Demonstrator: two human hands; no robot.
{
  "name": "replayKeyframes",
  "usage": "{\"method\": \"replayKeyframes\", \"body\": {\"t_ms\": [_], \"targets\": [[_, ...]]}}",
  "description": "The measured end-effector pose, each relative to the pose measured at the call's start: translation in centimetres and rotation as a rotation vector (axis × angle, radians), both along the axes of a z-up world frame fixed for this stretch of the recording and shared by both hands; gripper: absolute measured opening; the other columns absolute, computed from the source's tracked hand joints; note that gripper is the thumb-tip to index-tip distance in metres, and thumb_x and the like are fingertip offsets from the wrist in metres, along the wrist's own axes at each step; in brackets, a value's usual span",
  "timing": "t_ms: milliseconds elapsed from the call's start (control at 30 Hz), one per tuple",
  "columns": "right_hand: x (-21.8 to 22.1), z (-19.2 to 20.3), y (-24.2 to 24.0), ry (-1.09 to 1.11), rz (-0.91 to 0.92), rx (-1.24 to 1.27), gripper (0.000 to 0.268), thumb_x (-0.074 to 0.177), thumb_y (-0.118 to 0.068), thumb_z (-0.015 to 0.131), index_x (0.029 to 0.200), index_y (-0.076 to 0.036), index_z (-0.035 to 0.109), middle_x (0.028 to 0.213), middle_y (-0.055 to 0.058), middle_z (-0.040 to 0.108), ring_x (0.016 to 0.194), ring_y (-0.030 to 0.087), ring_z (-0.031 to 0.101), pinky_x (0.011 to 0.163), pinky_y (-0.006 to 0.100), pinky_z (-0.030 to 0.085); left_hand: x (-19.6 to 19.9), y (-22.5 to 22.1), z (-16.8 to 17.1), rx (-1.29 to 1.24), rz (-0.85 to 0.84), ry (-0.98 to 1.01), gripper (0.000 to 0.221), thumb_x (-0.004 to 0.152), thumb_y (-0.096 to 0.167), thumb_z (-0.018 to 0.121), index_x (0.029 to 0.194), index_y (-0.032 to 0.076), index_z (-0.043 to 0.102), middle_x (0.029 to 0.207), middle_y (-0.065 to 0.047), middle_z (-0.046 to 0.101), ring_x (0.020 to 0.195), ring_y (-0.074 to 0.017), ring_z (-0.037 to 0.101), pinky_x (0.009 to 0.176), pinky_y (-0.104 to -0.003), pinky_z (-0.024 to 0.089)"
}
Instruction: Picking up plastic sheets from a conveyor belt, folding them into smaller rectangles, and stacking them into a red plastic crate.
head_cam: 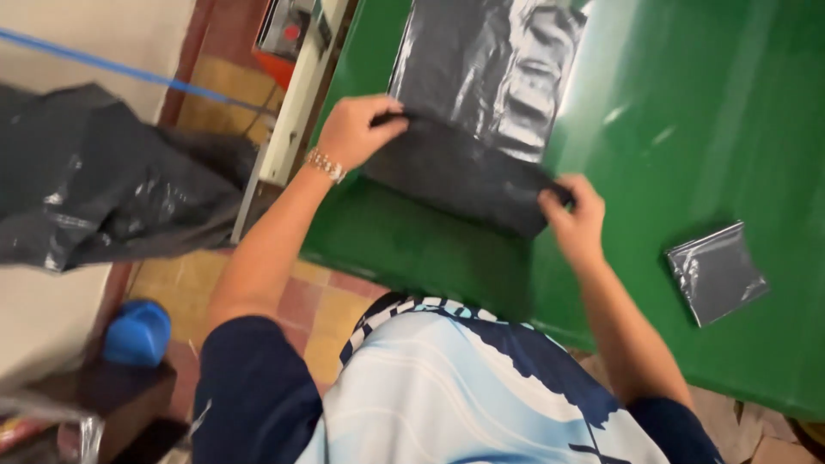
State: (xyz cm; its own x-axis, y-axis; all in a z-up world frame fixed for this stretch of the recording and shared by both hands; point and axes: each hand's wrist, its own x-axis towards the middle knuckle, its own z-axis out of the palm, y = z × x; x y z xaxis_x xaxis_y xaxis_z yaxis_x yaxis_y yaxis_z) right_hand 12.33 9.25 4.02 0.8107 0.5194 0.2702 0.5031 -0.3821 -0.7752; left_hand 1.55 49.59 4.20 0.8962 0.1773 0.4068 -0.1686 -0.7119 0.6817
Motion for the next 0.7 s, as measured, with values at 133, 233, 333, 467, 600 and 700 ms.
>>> {"method": "replayKeyframes", "body": {"t_ms": [133, 233, 333, 467, 600, 700], "targets": [[11.3, 2.0, 5.7, -0.011, -0.141, 0.071, 0.012, 0.092, -0.013, 0.071, 0.099, -0.006, 0.063, 0.086, 0.001, 0.058, 0.082, 0.014, 0.051, 0.076, 0.030, 0.042, 12.9, 3.0, 0.6, -0.110, 0.011, 0.097, 0.030, 0.097, 0.034, 0.067, 0.108, 0.007, 0.074, 0.072, -0.002, 0.070, 0.050, -0.0091, 0.056, 0.041, -0.025, 0.040], [19.7, 0.1, 9.4, 0.139, -0.269, 0.184, 0.012, 0.093, -0.010, 0.070, 0.089, -0.011, 0.058, 0.076, -0.005, 0.052, 0.073, 0.006, 0.044, 0.064, 0.023, 0.038, 21.7, 5.3, -2.7, -0.043, 0.159, 0.073, 0.046, 0.094, 0.041, 0.068, 0.118, 0.002, 0.070, 0.066, -0.002, 0.067, 0.051, -0.0115, 0.057, 0.044, -0.028, 0.043], [25.8, -3.5, 10.9, 0.016, -0.329, 0.067, 0.010, 0.088, -0.017, 0.072, 0.091, -0.010, 0.066, 0.078, -0.002, 0.064, 0.073, 0.010, 0.053, 0.067, 0.029, 0.046, 25.9, 5.7, -3.8, -0.028, 0.168, 0.214, 0.030, 0.097, 0.038, 0.062, 0.081, 0.013, 0.056, 0.061, -0.002, 0.057, 0.050, -0.0166, 0.050, 0.043, -0.033, 0.035], [30.1, -6.9, 12.1, -0.095, -0.300, -0.258, 0.021, 0.088, -0.029, 0.072, 0.095, -0.011, 0.065, 0.087, 0.005, 0.065, 0.081, 0.023, 0.057, 0.074, 0.038, 0.045, 28.7, 6.6, -7.3, 0.049, 0.226, 0.344, 0.030, 0.097, 0.032, 0.059, 0.077, 0.013, 0.049, 0.061, -0.003, 0.051, 0.051, -0.0196, 0.045, 0.042, -0.035, 0.032], [30.8, -5.9, 13.4, -0.162, -0.079, -0.516, 0.067, 0.079, -0.041, 0.083, 0.128, -0.003, 0.057, 0.115, 0.015, 0.057, 0.103, 0.036, 0.047, 0.090, 0.045, 0.040, 29.5, 6.6, -9.1, 0.152, 0.211, 0.319, 0.032, 0.099, 0.032, 0.059, 0.076, 0.012, 0.047, 0.059, -0.002, 0.049, 0.047, -0.0192, 0.045, 0.040, -0.034, 0.032], [32.9, -6.6, 14.3, -0.031, -0.078, -0.580, 0.074, 0.067, -0.033, 0.088, 0.124, -0.002, 0.054, 0.118, 0.019, 0.054, 0.104, 0.037, 0.055, 0.086, 0.045, 0.046, 28.5, 5.1, -7.8, 0.747, 0.440, 0.102, 0.052, 0.080, 0.047, 0.083, 0.111, 0.015, 0.057, 0.101, -0.002, 0.056, 0.083, -0.0206, 0.057, 0.054, -0.034, 0.052]]}}
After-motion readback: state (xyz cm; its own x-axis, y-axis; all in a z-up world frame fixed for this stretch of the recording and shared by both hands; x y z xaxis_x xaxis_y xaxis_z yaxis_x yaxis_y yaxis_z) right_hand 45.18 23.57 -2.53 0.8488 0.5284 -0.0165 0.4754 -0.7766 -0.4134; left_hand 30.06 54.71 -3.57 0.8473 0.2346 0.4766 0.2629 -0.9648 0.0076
